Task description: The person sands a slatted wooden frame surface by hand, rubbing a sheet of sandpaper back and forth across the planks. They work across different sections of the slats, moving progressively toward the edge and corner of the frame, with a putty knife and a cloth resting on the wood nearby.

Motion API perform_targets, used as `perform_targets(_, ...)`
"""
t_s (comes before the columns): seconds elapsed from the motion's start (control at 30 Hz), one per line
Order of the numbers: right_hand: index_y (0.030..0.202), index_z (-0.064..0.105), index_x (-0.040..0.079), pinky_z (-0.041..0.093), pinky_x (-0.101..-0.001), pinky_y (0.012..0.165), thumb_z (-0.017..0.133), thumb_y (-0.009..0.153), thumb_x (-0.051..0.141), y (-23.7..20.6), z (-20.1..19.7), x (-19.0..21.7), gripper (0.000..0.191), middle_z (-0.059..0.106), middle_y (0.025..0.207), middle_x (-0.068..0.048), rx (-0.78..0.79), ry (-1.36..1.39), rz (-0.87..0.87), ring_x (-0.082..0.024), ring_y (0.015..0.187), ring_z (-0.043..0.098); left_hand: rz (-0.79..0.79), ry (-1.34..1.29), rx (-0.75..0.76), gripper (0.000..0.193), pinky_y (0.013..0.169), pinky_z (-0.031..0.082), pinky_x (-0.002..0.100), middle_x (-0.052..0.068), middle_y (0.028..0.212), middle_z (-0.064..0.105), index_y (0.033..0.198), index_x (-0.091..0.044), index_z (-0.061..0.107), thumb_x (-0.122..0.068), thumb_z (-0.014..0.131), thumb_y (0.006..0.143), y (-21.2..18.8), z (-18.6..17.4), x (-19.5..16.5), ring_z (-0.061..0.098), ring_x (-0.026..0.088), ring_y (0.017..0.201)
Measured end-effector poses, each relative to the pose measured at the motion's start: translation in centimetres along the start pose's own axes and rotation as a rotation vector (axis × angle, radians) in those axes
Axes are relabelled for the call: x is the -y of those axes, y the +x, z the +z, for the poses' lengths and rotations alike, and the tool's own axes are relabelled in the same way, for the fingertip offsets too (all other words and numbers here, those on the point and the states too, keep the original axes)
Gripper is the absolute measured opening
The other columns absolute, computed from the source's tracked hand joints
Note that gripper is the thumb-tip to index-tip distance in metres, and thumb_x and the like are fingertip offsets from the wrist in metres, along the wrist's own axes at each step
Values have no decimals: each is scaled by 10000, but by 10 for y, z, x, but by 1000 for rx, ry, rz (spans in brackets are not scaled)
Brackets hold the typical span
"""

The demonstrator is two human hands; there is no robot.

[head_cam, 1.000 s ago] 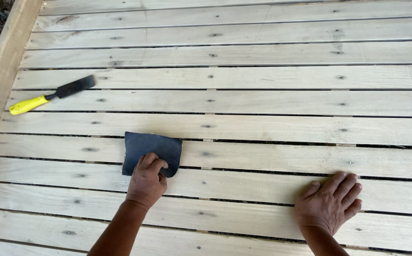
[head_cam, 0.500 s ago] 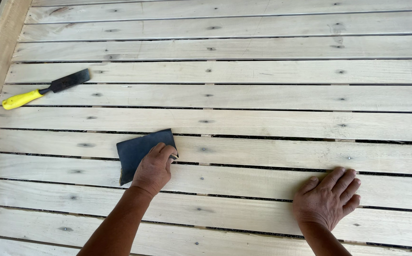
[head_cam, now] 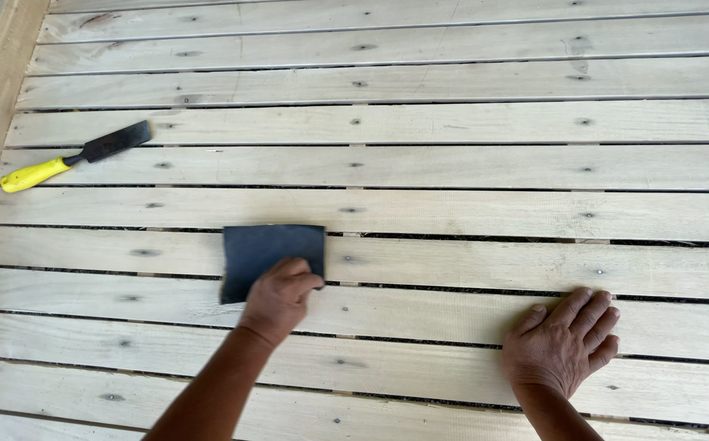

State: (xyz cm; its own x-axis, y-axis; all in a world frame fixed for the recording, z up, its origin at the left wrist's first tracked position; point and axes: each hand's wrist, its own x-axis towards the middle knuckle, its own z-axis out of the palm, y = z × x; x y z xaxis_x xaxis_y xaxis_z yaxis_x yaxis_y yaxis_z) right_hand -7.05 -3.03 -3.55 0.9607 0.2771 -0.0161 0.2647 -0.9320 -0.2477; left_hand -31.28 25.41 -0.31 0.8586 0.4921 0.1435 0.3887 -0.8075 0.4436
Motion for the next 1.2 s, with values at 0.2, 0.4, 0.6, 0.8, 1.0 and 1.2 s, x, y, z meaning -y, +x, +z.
perform_targets(0.2, 1614, 120, -67, -14, -593, 1225, 297, 994, 386, 0, 2, -1, 789, 48, 1708, -261, -8, 15, 9, -410, 1583, -25, -37, 117, 119, 155, 723, 606, 302, 31, 798, 632, 829, -62, 748, 74, 680, 800, -20, -14, 43, 642, 195, 800)
perform_targets(0.4, 1613, 118, -69, -11, -592, 1222, 293, 993, 394, 1, 2, -1, 793, 47, 1702, -266, -5, 10, 0, -418, 1578, -25, -72, 88, 154, 181, 733, 601, 300, 18, 819, 636, 851, -66, 746, 83, 666, 789, -8, -19, 25, 639, 189, 822)
perform_targets(0.6, 1610, 114, -77, -13, -596, 1221, 302, 997, 389, 1, -2, 4, 793, 43, 1705, -267, 6, 11, 10, -423, 1580, -26, 122, 69, 191, 183, 745, 601, 290, 36, 798, 585, 790, -70, 707, 98, 649, 744, -6, 16, -8, 602, 200, 799)
perform_targets(0.8, 1613, 118, -77, -10, -595, 1224, 307, 984, 385, -2, -1, 2, 803, 49, 1707, -265, 6, -7, 7, -413, 1581, -22, -85, 68, 3, 235, 705, 593, 317, 45, 787, 586, 832, -53, 726, 141, 635, 736, -29, -16, 29, 604, 221, 793)
perform_targets(1.0, 1620, 112, -69, -16, -592, 1231, 295, 994, 385, -4, 1, 0, 795, 49, 1709, -261, 1, 15, 12, -407, 1587, -26, -64, 134, 32, 181, 770, 591, 333, 55, 779, 583, 763, -50, 691, 120, 643, 722, -20, 19, 5, 600, 218, 786)
perform_targets(1.2, 1609, 114, -75, -7, -592, 1216, 299, 982, 390, -3, -1, 2, 802, 55, 1701, -268, -14, 1, -2, -415, 1575, -26, -12, 95, 9, 248, 723, 615, 292, 49, 796, 608, 807, -63, 702, 162, 609, 762, -21, 9, 10, 624, 200, 784)
